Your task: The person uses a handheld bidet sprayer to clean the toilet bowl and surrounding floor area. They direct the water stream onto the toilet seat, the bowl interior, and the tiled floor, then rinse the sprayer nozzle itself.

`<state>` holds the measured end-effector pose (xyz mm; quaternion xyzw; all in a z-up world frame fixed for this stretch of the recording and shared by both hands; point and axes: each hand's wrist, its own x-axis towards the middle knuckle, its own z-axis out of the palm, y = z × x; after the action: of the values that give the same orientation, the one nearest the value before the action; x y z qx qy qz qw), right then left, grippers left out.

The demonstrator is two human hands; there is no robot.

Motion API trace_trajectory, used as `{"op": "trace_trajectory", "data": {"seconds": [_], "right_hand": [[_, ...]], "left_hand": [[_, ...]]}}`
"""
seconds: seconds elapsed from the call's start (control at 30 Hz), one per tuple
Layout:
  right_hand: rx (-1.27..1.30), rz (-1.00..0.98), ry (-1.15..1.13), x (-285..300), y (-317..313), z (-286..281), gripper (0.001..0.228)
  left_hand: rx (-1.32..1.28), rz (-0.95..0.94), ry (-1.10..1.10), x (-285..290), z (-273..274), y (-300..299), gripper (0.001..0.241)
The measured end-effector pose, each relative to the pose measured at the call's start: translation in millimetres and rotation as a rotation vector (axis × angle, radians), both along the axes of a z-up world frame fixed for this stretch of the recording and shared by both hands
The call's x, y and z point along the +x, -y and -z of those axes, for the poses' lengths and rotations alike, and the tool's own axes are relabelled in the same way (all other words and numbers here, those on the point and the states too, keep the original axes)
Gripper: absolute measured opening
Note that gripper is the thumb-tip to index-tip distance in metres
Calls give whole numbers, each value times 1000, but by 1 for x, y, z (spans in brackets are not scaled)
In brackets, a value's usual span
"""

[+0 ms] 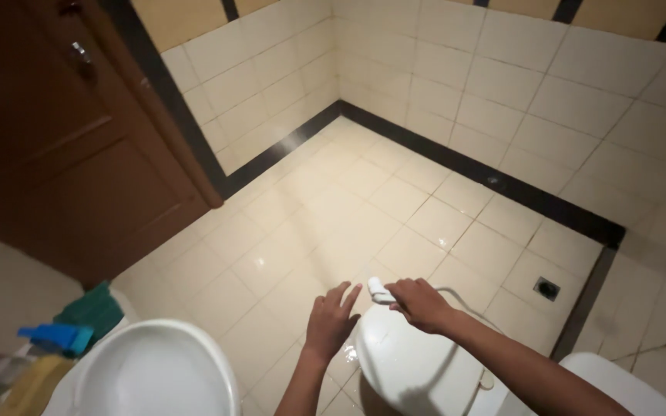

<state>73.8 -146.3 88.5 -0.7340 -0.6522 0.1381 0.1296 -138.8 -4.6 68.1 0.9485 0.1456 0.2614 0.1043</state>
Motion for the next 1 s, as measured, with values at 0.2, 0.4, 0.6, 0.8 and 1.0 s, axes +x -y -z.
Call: {"op": "trace_trajectory", "data": {"seconds": [0.2,0.4,0.6,0.8,1.0], "right_hand": [[-115,-250,77,-26,1,9,40],[83,-89,8,-37,-14,2,39],[-257,-393,164,-53,-10,8,34],[-70,-182,32,-61,-23,16,40],[-168,-313,89,-60,-32,33,39]], "left_hand": [[13,-65,-23,-25,-2,-4,75],[13,-111,-44,-44,3,5,72],[16,-142,-34,-64,6,3,68],[-9,-182,-31,-77,20,-3,66],[-81,-202,-27,-83,22,4,65]]}}
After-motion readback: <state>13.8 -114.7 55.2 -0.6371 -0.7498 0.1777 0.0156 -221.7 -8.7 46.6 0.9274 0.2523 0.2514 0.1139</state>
